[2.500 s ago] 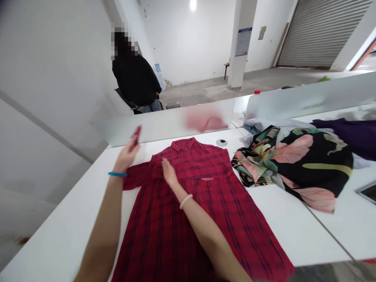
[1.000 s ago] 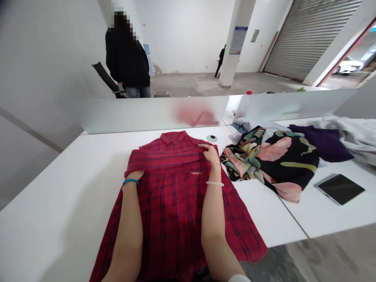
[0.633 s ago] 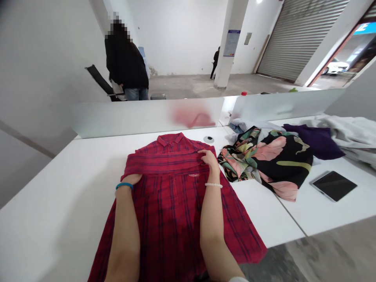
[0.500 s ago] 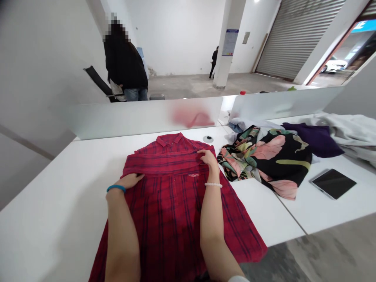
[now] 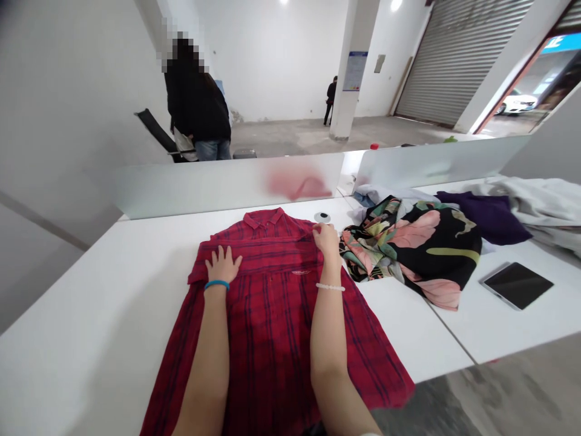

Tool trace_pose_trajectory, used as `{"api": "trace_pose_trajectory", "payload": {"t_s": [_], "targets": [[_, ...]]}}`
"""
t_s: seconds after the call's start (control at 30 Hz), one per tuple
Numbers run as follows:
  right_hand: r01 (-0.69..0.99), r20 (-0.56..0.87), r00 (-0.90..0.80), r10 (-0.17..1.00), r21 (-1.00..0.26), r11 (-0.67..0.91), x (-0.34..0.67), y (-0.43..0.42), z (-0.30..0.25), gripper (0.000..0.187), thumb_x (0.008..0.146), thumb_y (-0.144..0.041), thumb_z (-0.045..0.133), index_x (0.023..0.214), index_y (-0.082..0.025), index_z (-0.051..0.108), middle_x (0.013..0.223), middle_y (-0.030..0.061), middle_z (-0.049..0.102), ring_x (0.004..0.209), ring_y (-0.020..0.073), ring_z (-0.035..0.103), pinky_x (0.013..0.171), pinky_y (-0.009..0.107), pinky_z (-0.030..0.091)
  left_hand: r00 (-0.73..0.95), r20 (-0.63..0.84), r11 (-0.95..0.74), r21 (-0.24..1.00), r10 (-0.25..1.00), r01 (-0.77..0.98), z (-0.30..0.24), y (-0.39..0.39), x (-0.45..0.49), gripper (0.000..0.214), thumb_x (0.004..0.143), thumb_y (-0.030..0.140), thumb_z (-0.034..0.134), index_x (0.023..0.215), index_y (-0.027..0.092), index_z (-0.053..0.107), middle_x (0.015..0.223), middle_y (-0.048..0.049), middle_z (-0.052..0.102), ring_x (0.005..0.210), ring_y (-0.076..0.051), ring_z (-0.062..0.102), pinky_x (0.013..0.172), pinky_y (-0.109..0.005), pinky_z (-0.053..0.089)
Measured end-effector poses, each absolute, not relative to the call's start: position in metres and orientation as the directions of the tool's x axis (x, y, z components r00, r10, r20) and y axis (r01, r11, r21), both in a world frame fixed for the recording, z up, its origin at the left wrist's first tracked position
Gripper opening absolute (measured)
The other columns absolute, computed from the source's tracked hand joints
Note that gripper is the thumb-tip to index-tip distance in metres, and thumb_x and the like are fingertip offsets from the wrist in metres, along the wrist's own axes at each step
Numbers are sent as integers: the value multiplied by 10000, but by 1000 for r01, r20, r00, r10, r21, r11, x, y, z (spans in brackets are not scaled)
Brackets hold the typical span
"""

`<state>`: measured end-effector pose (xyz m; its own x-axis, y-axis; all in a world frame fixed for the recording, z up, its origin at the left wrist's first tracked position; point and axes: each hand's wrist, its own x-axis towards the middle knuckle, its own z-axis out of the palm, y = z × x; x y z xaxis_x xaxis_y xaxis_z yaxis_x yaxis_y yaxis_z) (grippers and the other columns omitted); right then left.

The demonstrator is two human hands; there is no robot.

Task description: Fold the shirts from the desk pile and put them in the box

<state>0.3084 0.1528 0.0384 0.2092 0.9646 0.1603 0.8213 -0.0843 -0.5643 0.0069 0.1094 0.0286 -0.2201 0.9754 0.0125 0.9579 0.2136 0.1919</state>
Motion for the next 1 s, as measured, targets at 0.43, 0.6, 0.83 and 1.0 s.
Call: {"api": "trace_pose_trajectory", "payload": {"t_s": [0.43, 0.6, 0.83, 1.0], "targets": [[917, 119, 301, 946, -308, -253, 236, 159, -20, 578, 965, -445, 248, 1452, -146, 333, 1525, 175, 224, 1400, 364, 160, 1087, 591, 94, -233, 132, 210, 169, 963, 963, -12, 119, 6, 627, 902, 416, 335, 1436, 88, 318, 1530, -152, 225, 1392, -376, 191, 1111, -581, 136], [901, 121, 285, 951, -372, -223, 237, 153, -9, 576, 962, -412, 290, 1453, -112, 317, 1520, 187, 230, 1405, 350, 156, 1096, 586, 79, -210, 195, 180, 160, 958, 970, -8, 115, 11, 611, 904, 390, 324, 1432, 83, 325, 1522, -169, 243, 1382, -378, 217, 1103, -581, 168], [570, 229, 179, 957, -817, 89, 299, 83, 37, 476, 939, -315, 350, 1357, -110, 449, 1400, 115, 472, 1296, 184, 423, 1087, 336, 310, -159, 241, 105, 223, 957, 969, 9, 52, -26, 603, 904, 323, 309, 1415, 3, 310, 1485, -202, 312, 1390, -343, 214, 1127, -554, 123], [199, 75, 130, 989, -979, 48, 395, -80, 27, 423, 851, -476, 542, 1167, -201, 609, 1120, 78, 673, 1049, 220, 623, 988, 400, 438, -418, 261, 164, 646, 870, 746, 18, -81, -72, 516, 861, 434, 424, 1274, 139, 518, 1288, -159, 558, 1195, -290, 510, 1041, -450, 381]]}}
